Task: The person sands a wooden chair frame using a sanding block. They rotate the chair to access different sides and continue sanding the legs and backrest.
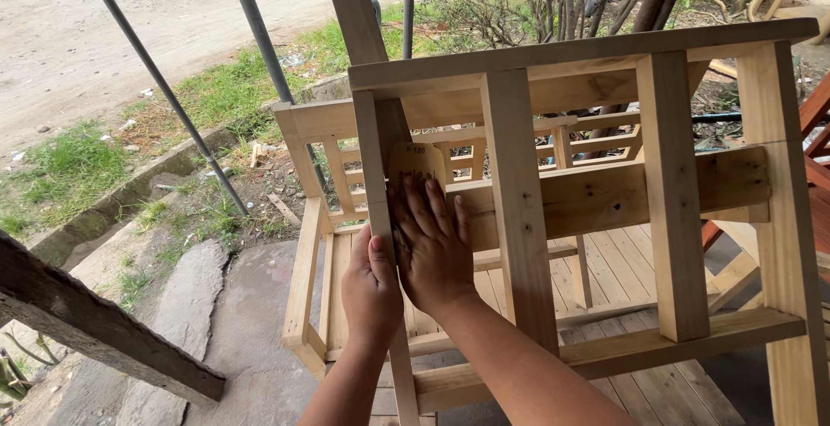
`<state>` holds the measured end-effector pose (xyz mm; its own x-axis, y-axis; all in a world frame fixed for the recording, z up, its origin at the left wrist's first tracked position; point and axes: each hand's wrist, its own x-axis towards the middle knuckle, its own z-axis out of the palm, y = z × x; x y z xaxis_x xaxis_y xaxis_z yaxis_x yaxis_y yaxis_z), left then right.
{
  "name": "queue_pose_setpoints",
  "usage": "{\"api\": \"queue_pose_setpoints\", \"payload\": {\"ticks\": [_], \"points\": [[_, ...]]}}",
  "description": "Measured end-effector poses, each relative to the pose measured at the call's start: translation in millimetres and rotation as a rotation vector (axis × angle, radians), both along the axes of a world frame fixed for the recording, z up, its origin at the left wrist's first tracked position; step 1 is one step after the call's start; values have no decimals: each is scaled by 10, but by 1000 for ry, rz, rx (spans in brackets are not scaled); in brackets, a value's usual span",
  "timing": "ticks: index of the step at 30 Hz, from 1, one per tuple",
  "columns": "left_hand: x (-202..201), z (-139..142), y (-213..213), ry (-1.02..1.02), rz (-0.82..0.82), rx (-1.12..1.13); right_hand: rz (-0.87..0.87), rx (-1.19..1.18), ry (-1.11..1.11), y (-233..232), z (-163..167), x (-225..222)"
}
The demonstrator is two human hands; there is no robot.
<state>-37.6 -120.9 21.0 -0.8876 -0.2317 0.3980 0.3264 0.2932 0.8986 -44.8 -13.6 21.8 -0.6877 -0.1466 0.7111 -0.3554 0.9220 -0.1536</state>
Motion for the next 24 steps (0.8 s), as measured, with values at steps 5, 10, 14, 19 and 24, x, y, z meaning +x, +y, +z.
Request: {"api": "queue_pose_setpoints", "payload": {"ticks": [5,10,14,19,24], "points": [[-17,-5,-1,0,12,8,39,57,-78,155,-45,194],[-9,3,-2,74,-1,3,-67,-12,3,259,37,-33],[-11,13,0,-73,-3,6,6,-72,7,71,-115,-30],[-31,19,3,55,-9,3,5,45,-38,153,-275,224],[-36,10,1,-25,13,-28,-32,-2,42,179,-2,-144]]}}
